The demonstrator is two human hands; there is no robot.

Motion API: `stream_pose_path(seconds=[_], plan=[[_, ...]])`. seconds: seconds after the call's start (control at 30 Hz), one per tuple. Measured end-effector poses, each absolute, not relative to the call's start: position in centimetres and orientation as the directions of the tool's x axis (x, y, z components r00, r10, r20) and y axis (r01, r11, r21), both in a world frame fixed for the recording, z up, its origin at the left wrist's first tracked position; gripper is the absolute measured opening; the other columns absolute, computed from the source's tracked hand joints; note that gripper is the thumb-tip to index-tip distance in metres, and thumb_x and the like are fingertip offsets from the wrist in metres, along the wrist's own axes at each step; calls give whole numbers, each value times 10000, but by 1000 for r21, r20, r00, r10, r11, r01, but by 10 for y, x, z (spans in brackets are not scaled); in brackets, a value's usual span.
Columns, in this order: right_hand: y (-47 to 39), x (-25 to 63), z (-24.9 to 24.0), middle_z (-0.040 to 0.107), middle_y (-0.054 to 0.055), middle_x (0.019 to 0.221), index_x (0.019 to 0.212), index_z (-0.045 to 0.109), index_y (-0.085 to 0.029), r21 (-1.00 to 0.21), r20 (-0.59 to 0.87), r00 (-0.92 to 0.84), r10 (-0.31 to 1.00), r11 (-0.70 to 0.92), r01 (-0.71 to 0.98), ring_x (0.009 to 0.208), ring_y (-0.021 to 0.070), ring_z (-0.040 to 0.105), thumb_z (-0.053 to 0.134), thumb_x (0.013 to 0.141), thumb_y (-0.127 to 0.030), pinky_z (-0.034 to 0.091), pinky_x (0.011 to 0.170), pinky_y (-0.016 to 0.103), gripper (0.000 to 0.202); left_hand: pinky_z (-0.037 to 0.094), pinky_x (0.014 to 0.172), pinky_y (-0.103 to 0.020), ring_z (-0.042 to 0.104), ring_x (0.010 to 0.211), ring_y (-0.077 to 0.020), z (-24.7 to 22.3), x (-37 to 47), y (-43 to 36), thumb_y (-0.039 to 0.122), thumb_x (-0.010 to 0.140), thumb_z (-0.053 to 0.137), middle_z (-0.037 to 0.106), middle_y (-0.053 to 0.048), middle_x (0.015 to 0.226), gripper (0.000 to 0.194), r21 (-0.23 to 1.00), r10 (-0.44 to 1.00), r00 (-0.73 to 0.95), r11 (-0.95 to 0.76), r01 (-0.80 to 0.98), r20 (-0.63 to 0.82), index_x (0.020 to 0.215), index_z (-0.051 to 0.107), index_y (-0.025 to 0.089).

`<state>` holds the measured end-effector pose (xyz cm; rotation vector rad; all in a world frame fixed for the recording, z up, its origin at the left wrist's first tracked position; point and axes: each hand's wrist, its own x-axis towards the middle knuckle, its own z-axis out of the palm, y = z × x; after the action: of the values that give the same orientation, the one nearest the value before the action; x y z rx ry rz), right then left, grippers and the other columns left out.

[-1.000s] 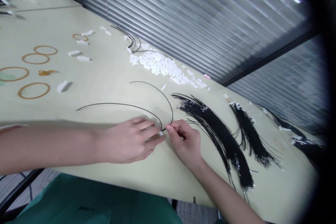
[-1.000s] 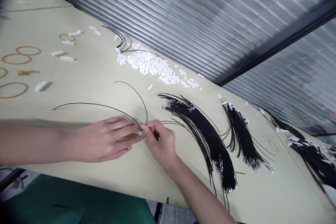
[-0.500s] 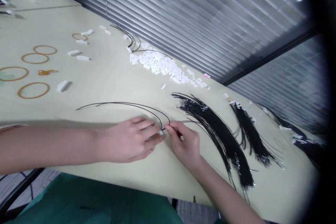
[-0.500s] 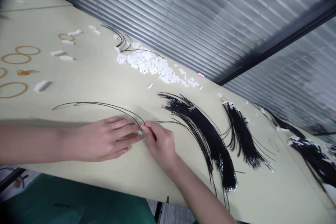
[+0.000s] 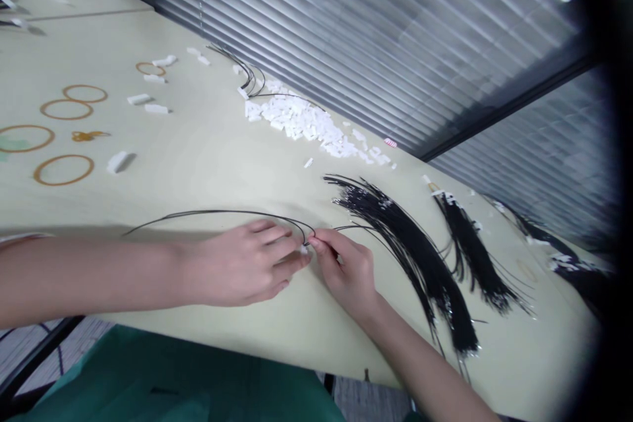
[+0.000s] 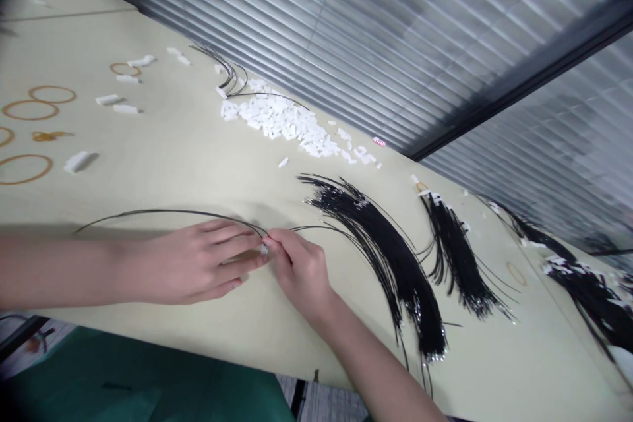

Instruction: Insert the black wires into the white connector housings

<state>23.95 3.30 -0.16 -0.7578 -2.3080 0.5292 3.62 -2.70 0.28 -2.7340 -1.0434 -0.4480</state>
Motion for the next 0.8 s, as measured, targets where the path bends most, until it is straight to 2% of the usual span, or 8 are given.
stream_pose_path(seconds=[0.2, 0.43, 0.8], plan=[[32, 239, 0, 618, 14, 719, 866, 563, -184, -523, 425, -636, 645, 748, 409, 606, 104, 549, 471, 889, -150, 443, 569, 204, 101, 415, 940, -405, 478, 1162, -275, 4, 36, -28, 289, 946, 336, 530, -116, 1233, 412, -77, 629, 716, -733, 676, 304, 1313, 453, 144], [33, 238, -1, 567, -3, 668, 845, 549, -178, -508, 423, -653, 628, 762, 403, 552, 84, 473, 468, 889, -137, 393, 536, 188, 101, 408, 949, -399, 480, 1155, -269, 3, 36, -28, 294, 935, 373, 540, -123, 1213, 411, -71, 621, 717, -738, 671, 315, 1304, 465, 139], [34, 237, -2, 576, -10, 662, 834, 550, -183, -516, 411, -659, 631, 756, 403, 538, 80, 482, 463, 895, -172, 387, 519, 182, 107, 407, 951, -399, 490, 1145, -269, 2, 36, -27, 296, 927, 394, 548, -117, 1202, 410, -59, 617, 713, -741, 669, 334, 1299, 471, 141]])
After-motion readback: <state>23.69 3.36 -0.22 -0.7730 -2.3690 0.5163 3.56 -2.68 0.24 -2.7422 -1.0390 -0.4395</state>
